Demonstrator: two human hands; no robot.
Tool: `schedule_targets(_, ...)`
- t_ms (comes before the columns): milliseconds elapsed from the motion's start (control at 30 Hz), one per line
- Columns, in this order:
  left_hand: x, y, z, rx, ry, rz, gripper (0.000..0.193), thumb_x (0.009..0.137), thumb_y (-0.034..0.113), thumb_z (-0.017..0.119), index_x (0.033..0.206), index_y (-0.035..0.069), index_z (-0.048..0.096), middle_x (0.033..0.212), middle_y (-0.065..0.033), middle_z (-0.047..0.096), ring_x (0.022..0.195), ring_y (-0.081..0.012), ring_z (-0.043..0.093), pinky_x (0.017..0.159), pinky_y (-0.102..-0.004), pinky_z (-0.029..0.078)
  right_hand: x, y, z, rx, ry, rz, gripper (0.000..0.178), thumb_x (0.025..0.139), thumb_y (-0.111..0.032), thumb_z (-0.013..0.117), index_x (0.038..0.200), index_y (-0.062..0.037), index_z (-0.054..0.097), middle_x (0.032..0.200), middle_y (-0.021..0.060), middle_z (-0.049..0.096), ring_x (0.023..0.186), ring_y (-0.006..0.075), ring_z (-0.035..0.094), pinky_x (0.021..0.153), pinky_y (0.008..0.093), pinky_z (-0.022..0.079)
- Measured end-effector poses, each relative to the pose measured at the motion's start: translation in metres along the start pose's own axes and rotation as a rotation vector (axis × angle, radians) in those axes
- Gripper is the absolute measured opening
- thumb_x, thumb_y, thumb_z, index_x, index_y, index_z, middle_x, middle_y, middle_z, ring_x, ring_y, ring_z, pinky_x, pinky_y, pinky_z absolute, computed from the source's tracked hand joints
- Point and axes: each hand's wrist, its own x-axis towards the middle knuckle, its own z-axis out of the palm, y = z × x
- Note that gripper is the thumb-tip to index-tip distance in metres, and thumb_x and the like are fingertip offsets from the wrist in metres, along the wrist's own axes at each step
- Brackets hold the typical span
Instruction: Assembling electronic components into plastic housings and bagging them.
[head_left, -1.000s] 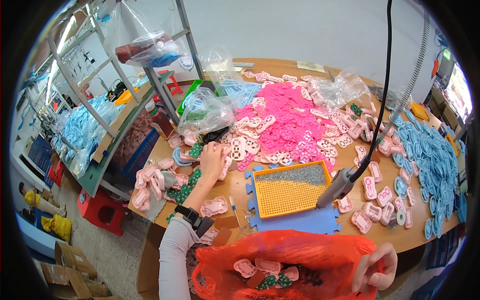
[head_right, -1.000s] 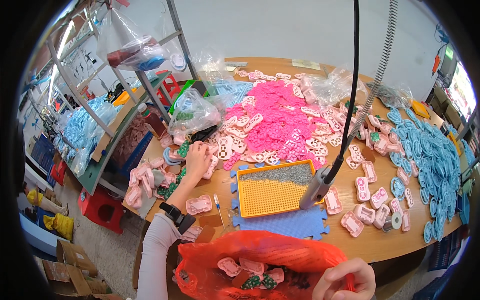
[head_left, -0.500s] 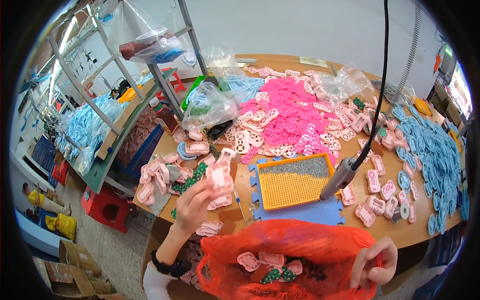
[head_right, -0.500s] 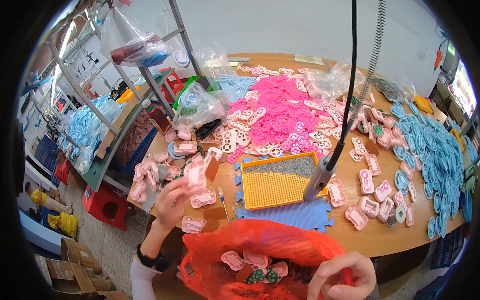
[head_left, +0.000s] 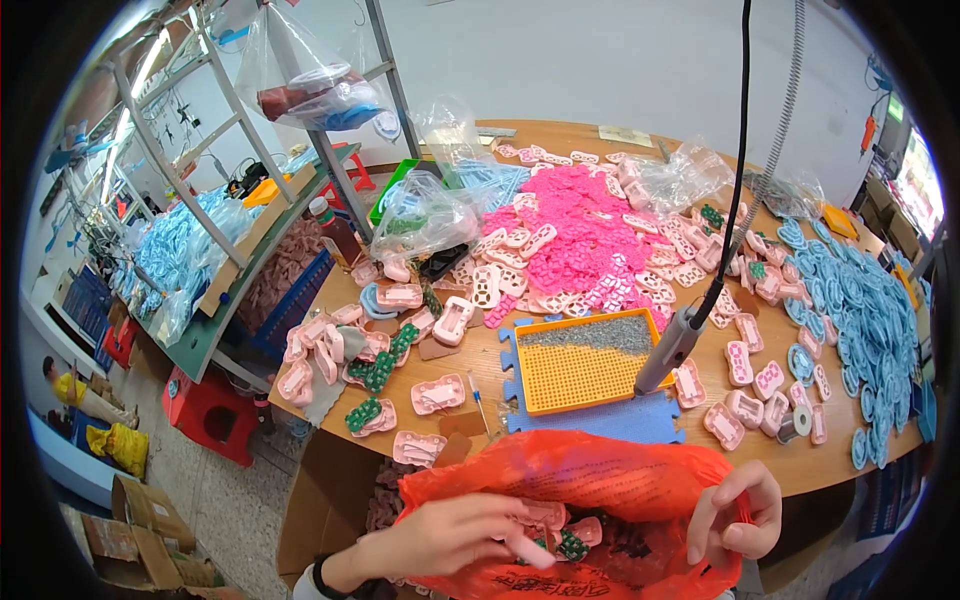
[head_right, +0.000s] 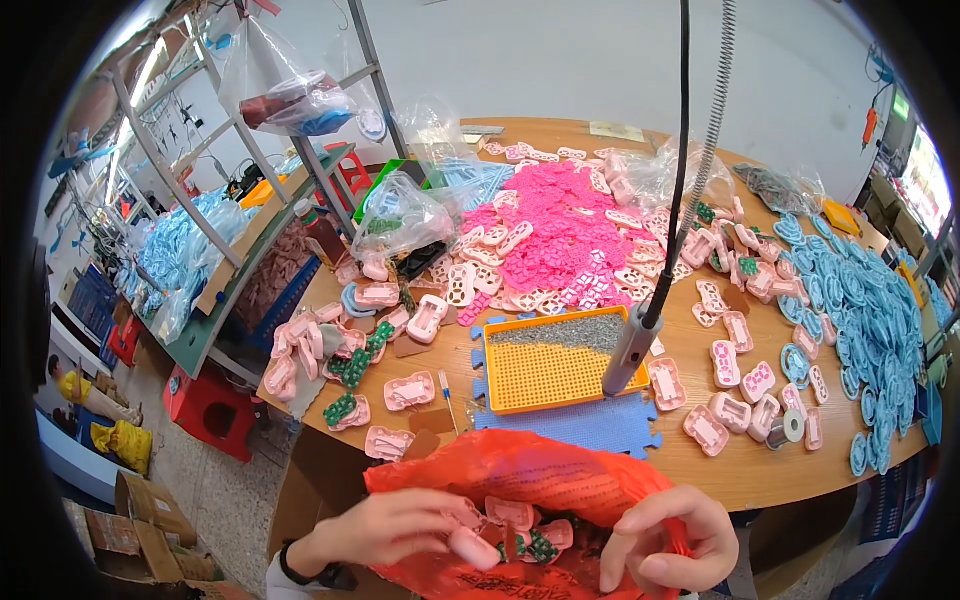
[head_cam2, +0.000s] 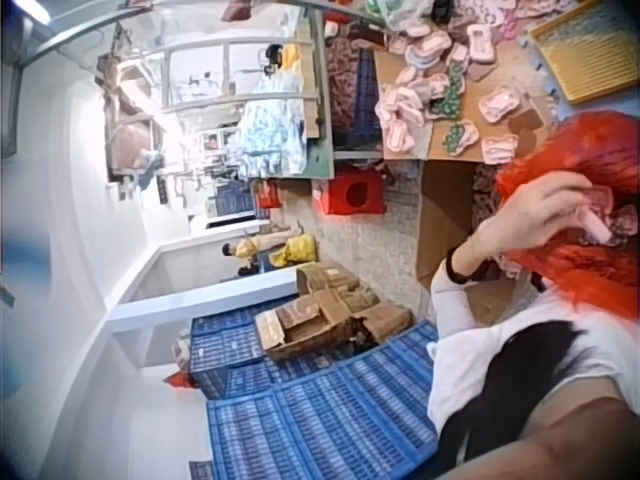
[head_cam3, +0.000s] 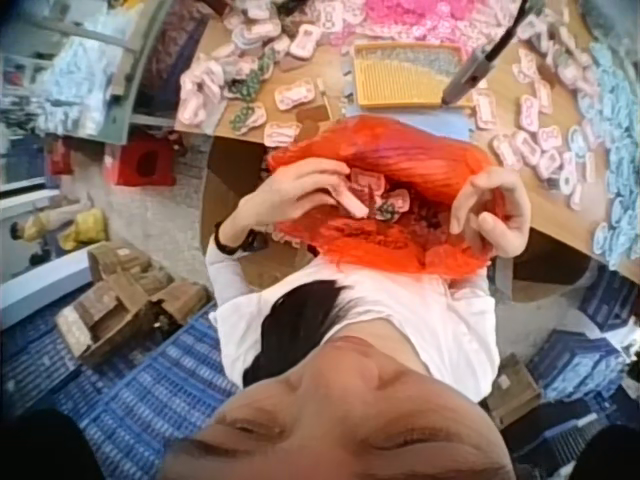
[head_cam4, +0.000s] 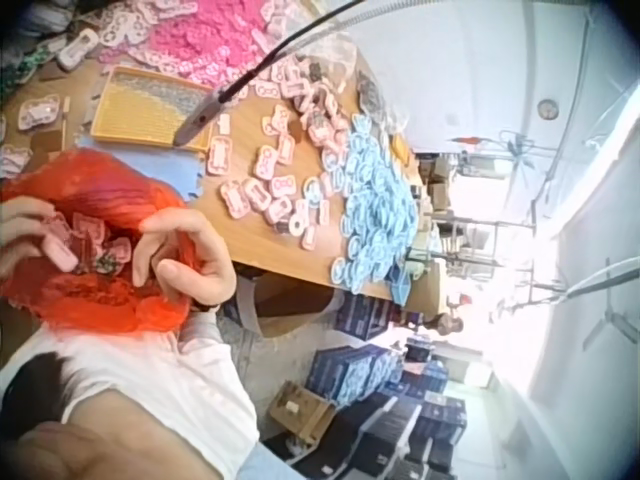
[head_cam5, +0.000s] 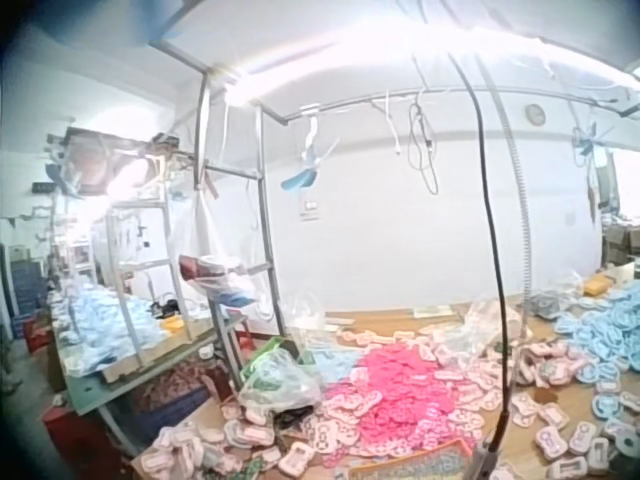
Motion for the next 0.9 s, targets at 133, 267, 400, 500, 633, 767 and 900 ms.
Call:
schedule_targets(133,0.032,-0.082,-0.02,0.136,0.197,-0.314,0.015,0.083,0.01,0.06,0.095,0.001,0.061,0.103,-0.0135,0.061,0.095,-0.0291,0.059,0.079,-0.0362,0.048,-0.007,0.003,-0.005,-0.017,-0.011,-0.069,0.034,0.087,0.006,0.038,0.119,0.0072,0.026,0.089,0.0367,0.054,0.031,0.012,0.041,0.031,0.0216,0.036)
schedule_targets(267,0.06,-0.222,-0.044,0.701,0.494,-0.325,0.037,0.075,0.02,0.069,0.104,0.003,0.055,0.106,-0.0171,0.052,0.099,-0.0334,0.052,0.082,-0.0403,0.044,-0.01,0.006,-0.009,-0.001,0.031,-0.06,0.034,0.087,0.006,0.038,0.119,0.0067,0.027,0.089,0.037,0.054,0.031,0.0134,0.042,0.031,0.0223,0.037)
schedule_targets(400,0.07,-0.279,-0.054,0.812,0.516,-0.551,0.051,0.069,0.023,0.074,0.11,0.005,0.051,0.115,-0.0197,0.044,0.107,-0.0372,0.045,0.085,-0.0443,0.043,-0.009,0.003,-0.007,-0.019,0.084,-0.028,0.034,0.088,0.005,0.039,0.12,0.0057,0.027,0.088,0.0371,0.054,0.031,0.0138,0.042,0.031,0.0218,0.037)
schedule_targets(500,0.078,-0.282,-0.046,0.811,0.54,-0.543,0.054,0.069,0.02,0.074,0.115,0.005,0.05,0.117,-0.0194,0.044,0.108,-0.0371,0.045,0.087,-0.0431,0.042,-0.014,0.002,-0.011,-0.029,0.101,-0.031,0.034,0.088,0.005,0.04,0.12,0.0049,0.027,0.087,0.0367,0.054,0.031,0.0138,0.043,0.031,0.0212,0.037)
schedule_targets(633,0.075,-0.27,-0.059,0.637,0.679,-0.453,0.059,0.071,0.017,0.072,0.124,0.004,0.048,0.111,-0.0185,0.054,0.101,-0.0398,0.053,0.085,-0.0427,0.045,-0.013,-0.001,-0.015,-0.06,0.117,-0.005,0.034,0.088,0.005,0.04,0.12,0.0047,0.027,0.087,0.0366,0.054,0.032,0.0143,0.045,0.031,0.0209,0.038)
schedule_targets(767,0.059,-0.261,-0.089,-0.299,0.901,-0.547,0.05,0.088,0.02,0.061,0.129,-0.001,0.044,0.105,-0.0117,0.062,0.09,-0.0169,0.062,0.076,-0.027,0.05,-0.01,0.004,-0.016,-0.027,0.118,-0.008,0.034,0.089,0.004,0.04,0.12,0.0048,0.027,0.087,0.0367,0.054,0.032,0.0146,0.046,0.031,0.0207,0.038)
schedule_targets(900,0.04,-0.237,-0.119,-0.755,0.984,-0.576,0.041,0.09,0.024,0.056,0.122,-0.001,0.049,0.101,-0.0103,0.062,0.09,-0.0169,0.061,0.079,-0.0301,0.051,-0.009,0.005,-0.013,-0.002,0.12,-0.007,0.034,0.089,0.004,0.04,0.12,0.0048,0.027,0.087,0.0364,0.054,0.032,0.0146,0.045,0.031,0.0206,0.038)
